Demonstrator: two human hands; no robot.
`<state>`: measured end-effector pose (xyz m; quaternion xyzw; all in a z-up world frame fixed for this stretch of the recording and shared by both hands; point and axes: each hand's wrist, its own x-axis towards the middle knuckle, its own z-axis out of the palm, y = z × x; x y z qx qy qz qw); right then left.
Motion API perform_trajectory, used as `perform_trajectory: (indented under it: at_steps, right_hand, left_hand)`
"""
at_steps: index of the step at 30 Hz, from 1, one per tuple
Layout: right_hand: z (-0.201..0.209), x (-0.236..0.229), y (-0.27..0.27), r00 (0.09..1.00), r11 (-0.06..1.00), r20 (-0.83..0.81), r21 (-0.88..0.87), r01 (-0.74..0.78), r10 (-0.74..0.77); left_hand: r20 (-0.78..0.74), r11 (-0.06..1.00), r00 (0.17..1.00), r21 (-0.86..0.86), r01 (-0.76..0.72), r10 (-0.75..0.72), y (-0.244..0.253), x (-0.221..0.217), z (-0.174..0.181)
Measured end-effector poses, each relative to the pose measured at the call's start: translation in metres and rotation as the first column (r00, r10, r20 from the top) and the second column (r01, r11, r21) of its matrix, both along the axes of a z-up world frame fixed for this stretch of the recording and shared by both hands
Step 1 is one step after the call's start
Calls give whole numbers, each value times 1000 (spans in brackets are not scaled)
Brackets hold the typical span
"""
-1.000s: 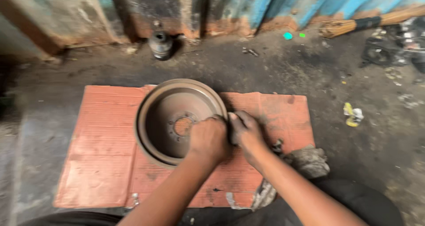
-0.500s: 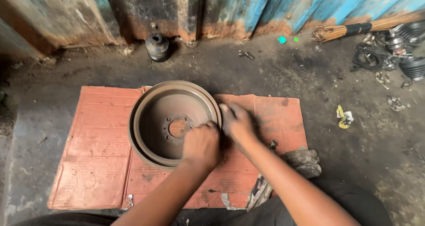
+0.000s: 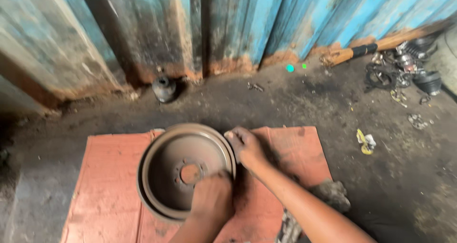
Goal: The person cleans a brake drum using a screwdriver to scrape surfaces and a cloth to wipe away debris while sitting on the floor.
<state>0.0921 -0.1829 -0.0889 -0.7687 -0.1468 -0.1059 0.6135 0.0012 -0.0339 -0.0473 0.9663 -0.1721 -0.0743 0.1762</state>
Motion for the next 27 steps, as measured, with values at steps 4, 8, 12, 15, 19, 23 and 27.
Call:
perform_trajectory:
  at_steps: [4,8,12,15,19,23,27]
  right_hand:
    - [-9,-39,-6,920,997,-391,58,46,-20]
    - [-17,-46,-10,817,991,-561,-63,116,-131]
    - [-9,-3,7,960,998,-277,45,37,-23]
    - [8,-21,10,875,989,-484,131,64,8]
    - [18,-61,5,814,980,-580,168,111,7]
    - [13,-29,17,872,989,-487,105,108,-43]
    - [-2,-22,15,952,982,-290,184,-40,93]
  left_hand:
    - [-190,999,982,41,-2,9,12,-2,17]
    - [-181,982,966,-3,-187,184,-6,13,26]
    - [-203,997,979,69,41,-26,13,-1,16]
    - [-258,970,954,142,196,-155,33,-9,15]
    - [-163,993,980,-14,-114,110,4,1,13]
    - [-222,999,975,33,26,-18,12,3,20]
    - [-378,963,916,169,212,-136,31,-2,30]
